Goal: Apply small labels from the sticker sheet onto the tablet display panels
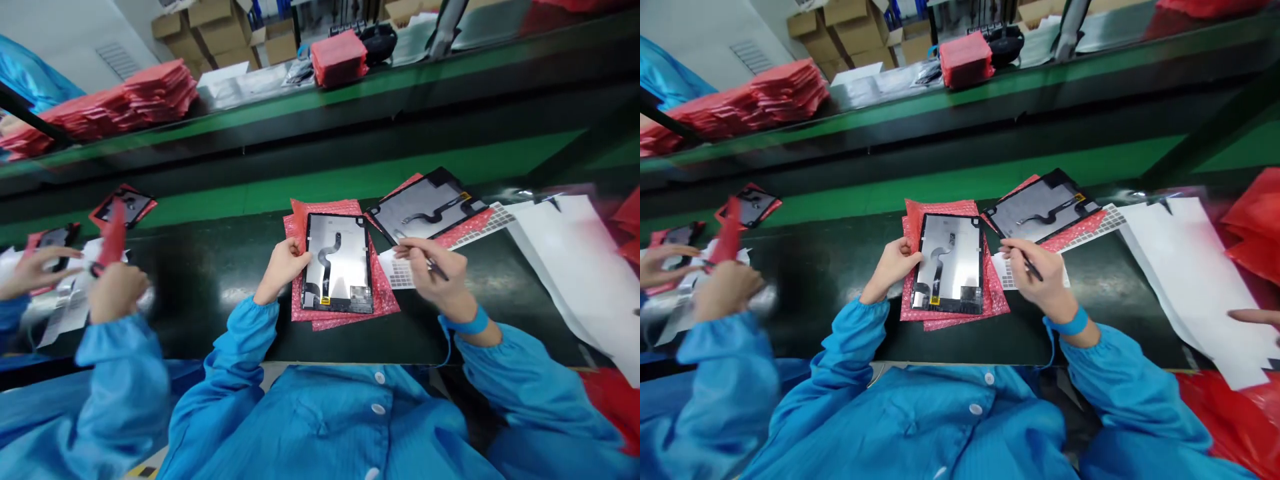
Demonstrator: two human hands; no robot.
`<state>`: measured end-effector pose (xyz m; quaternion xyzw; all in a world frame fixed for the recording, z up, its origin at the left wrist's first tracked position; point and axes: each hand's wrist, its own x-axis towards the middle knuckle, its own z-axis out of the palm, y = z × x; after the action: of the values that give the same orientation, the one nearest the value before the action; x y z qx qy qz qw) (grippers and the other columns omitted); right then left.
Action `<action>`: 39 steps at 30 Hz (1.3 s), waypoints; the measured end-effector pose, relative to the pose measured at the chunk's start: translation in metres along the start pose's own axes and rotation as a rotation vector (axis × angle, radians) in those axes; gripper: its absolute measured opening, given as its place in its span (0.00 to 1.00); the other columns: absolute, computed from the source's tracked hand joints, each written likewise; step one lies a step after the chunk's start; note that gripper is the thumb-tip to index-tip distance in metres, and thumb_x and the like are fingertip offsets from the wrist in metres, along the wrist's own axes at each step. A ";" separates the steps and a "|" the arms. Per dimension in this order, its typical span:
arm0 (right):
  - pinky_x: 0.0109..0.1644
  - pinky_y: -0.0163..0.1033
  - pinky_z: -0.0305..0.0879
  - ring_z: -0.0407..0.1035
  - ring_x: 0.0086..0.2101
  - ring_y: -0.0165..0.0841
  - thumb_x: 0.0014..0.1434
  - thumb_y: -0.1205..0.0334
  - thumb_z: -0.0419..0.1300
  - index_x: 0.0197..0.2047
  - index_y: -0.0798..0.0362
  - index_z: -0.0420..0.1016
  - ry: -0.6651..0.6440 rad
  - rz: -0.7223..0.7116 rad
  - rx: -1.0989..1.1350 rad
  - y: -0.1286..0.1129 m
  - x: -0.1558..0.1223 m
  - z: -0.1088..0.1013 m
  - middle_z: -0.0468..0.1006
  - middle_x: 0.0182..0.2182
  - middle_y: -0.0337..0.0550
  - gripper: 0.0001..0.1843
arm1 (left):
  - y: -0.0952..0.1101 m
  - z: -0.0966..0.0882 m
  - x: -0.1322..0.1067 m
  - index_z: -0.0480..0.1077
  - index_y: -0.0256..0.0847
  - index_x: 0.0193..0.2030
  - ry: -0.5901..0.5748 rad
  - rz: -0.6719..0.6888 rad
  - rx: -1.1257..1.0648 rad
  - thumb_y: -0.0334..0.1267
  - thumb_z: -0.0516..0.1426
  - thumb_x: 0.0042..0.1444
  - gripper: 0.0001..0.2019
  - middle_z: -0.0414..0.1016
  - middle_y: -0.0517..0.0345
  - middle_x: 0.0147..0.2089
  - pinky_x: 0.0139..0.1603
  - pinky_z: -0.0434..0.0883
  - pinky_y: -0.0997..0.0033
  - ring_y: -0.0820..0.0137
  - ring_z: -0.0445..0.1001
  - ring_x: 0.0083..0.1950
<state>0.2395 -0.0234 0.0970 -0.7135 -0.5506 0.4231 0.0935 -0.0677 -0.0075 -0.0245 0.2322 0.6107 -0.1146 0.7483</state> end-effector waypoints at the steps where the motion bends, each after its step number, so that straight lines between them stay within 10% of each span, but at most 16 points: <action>1: 0.40 0.42 0.84 0.86 0.35 0.38 0.76 0.63 0.59 0.60 0.51 0.81 0.036 0.058 0.138 -0.017 -0.005 0.012 0.90 0.40 0.47 0.14 | 0.002 0.004 -0.004 0.62 0.41 0.35 0.034 0.043 -0.053 0.35 0.66 0.58 0.13 0.67 0.67 0.31 0.35 0.65 0.76 0.77 0.66 0.31; 10: 0.52 0.47 0.87 0.85 0.47 0.40 0.76 0.66 0.61 0.72 0.47 0.75 0.132 0.049 0.291 -0.105 -0.021 0.087 0.87 0.49 0.51 0.24 | 0.020 0.049 -0.062 0.51 0.48 0.44 0.318 0.441 -0.343 0.44 0.63 0.57 0.22 0.60 0.71 0.34 0.30 0.63 0.80 0.81 0.64 0.27; 27: 0.46 0.48 0.85 0.84 0.42 0.43 0.78 0.60 0.61 0.79 0.45 0.70 0.171 -0.092 0.318 -0.102 -0.020 0.094 0.88 0.46 0.52 0.29 | 0.013 0.057 -0.074 0.51 0.48 0.44 0.346 0.626 -0.405 0.48 0.64 0.66 0.22 0.62 0.72 0.34 0.31 0.70 0.80 0.83 0.69 0.26; 39: 0.44 0.47 0.86 0.85 0.41 0.42 0.79 0.55 0.60 0.77 0.46 0.72 0.226 -0.052 0.313 -0.095 -0.036 0.078 0.89 0.47 0.51 0.26 | 0.011 0.039 -0.068 0.50 0.48 0.43 0.407 0.462 -0.478 0.47 0.69 0.55 0.29 0.60 0.73 0.33 0.31 0.64 0.80 0.82 0.64 0.26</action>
<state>0.1162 -0.0451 0.1234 -0.7186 -0.4826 0.4181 0.2754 -0.0450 -0.0248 0.0495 0.2005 0.6878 0.2511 0.6509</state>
